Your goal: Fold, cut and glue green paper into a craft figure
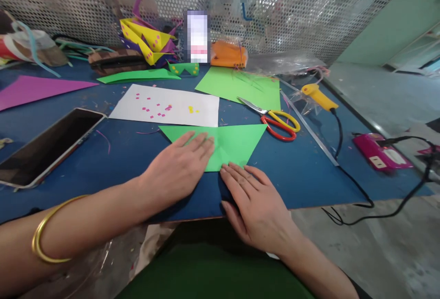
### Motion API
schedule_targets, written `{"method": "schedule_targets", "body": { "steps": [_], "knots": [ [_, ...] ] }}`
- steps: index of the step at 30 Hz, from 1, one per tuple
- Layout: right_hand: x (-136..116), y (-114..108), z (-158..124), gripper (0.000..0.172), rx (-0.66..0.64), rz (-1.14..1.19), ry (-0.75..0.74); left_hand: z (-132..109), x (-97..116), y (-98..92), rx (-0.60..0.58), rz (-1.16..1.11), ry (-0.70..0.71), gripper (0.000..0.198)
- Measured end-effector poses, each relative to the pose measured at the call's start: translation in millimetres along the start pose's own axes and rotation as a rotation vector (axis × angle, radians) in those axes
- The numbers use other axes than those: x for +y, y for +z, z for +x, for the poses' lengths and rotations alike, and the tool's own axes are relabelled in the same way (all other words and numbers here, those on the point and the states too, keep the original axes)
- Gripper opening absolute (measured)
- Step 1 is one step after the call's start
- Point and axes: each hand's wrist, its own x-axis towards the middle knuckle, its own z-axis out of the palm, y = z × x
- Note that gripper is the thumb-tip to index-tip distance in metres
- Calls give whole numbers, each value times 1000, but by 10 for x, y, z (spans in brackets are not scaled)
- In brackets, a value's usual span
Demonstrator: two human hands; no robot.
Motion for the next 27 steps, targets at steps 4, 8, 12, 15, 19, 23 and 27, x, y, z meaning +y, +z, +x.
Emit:
{"method": "schedule_targets", "body": {
  "steps": [4, 8, 12, 15, 19, 23, 27],
  "knots": [
    [-2, 24, -6, 46, 39, -16, 2, -127, 24, -37, 133, 20, -78, 47],
    [-17, 55, -18, 45, 64, -34, -13, -301, 290, -63, 111, -96, 17, 47],
    [-61, 87, -22, 46, 89, -99, -31, -324, 522, -27, 136, -100, -79, 51],
    [-100, 104, -10, 46, 95, -146, -34, -269, 614, 1, 159, -106, -146, 49],
    [-125, 106, 6, 43, 120, -196, -3, -240, 649, -3, 218, -61, -189, 45],
    [-112, 91, -17, 42, 133, -238, 16, -310, 611, -28, 212, 18, -202, 44],
    [-88, 71, -84, 42, 138, -250, 20, -373, 593, -17, 202, 34, -205, 45]
  ]
}}
